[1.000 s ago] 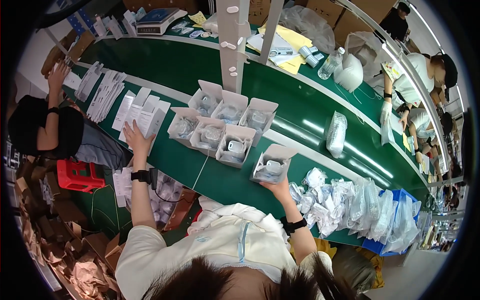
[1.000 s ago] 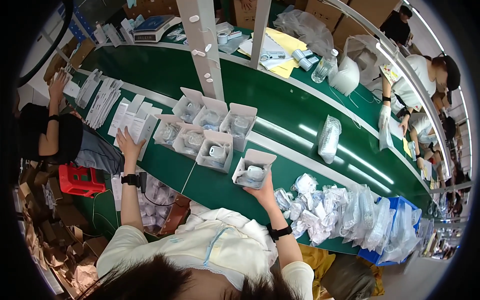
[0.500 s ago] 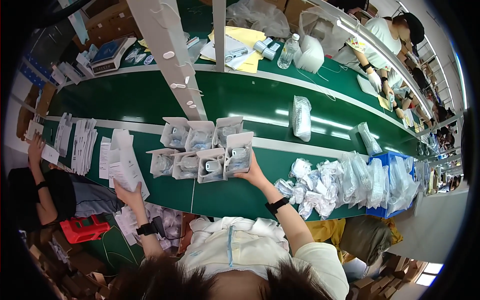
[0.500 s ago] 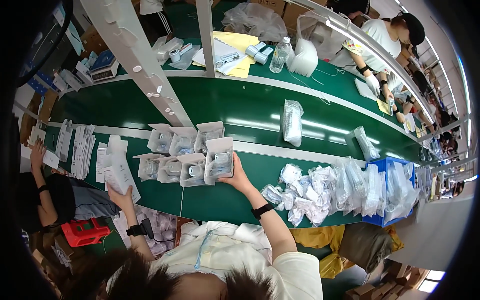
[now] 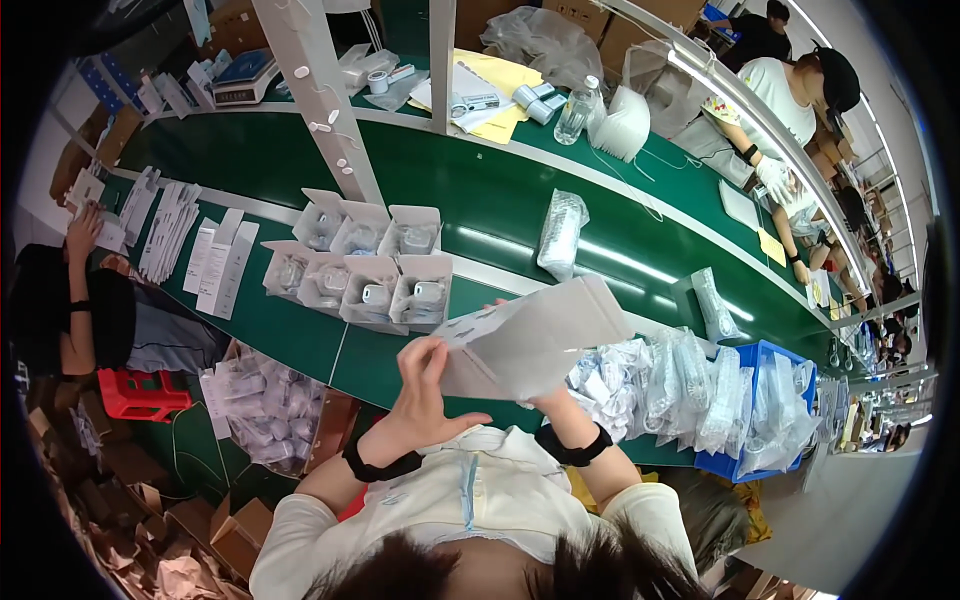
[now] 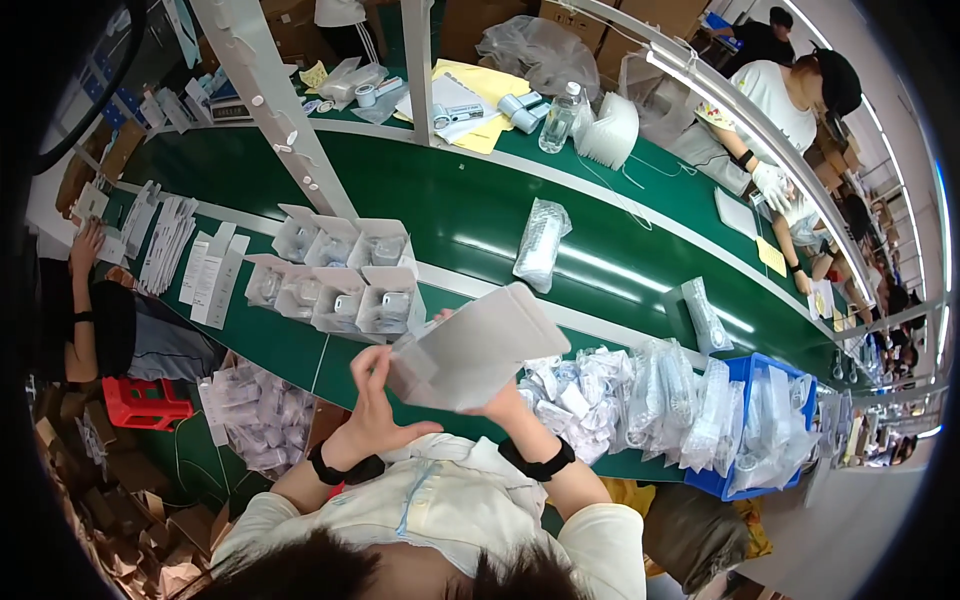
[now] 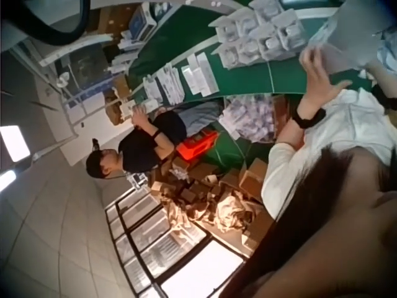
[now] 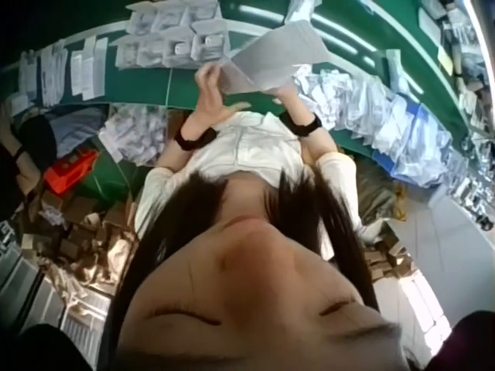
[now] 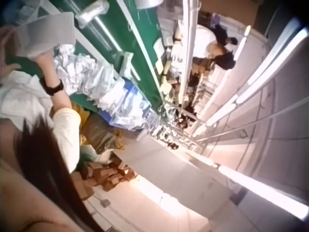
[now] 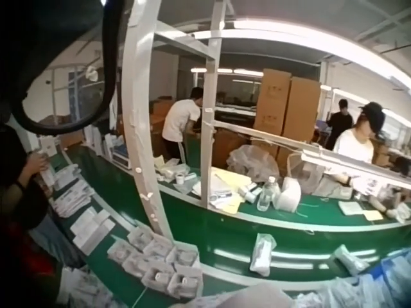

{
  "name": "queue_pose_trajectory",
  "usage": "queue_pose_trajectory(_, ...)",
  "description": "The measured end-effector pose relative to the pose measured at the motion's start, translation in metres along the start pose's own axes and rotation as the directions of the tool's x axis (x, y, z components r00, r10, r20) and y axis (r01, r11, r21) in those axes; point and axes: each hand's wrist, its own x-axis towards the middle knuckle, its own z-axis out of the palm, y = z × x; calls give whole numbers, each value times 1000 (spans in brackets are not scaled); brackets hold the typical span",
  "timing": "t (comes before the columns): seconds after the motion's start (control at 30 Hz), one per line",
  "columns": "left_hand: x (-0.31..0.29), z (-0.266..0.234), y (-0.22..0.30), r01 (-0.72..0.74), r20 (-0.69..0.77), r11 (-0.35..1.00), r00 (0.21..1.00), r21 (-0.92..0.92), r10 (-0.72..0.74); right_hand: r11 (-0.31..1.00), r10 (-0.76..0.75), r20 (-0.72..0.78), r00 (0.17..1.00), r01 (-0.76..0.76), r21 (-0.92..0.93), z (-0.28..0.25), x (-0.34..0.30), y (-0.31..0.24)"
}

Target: The person folds white boxes, inserts a manual and a bubble-wrapped handheld fan into each, and then closes the box flaps. They repeat this process multiple times, placing the finished packages onto the green assembly line.

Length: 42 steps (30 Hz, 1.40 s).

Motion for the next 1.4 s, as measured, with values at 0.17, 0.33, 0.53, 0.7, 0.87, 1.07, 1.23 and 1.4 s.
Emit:
queue_pose_trajectory(0.17, 26, 14, -9, 143, 323, 870, 946, -472, 20, 910, 411, -41, 911, -413, -32, -38, -31, 13)
queue_pose_trajectory(0.33, 30, 39, -33, 180, 387, 757, 916, -628, 103, 887, 277, -555, 785, -431, -167, -93, 7, 59)
queue_pose_trajectory(0.53, 33, 48, -32, 264, 525, 846, 851, -463, 22, 100, 231, -833, 503, -864, -494, -194, 91, 149)
queue_pose_trajectory(0.7, 29, 52, -38, 306, 543, 906, 833, -292, -106, -16, 396, -803, 446, -871, -492, -194, 112, 182)
queue_pose_trajectory(0.87, 31, 66, -45, 365, 558, 883, 816, -296, -150, 621, 399, -708, 583, -740, -259, -208, 85, 164)
queue_pose_trajectory(1.07, 20, 90, -59, 337, 421, 887, 887, -315, -188, 967, 218, -813, 540, -10, 253, -158, 31, 15)
queue_pose_trajectory(1.23, 17, 108, -56, 369, 394, 837, 896, -404, -205, 982, 117, -939, 323, 105, 158, -51, 3, -4)
queue_pose_trajectory(1.4, 1, 110, -56, 295, 253, 833, 948, -469, -193, 794, -391, -812, 433, -288, -536, 2, -1, 27)
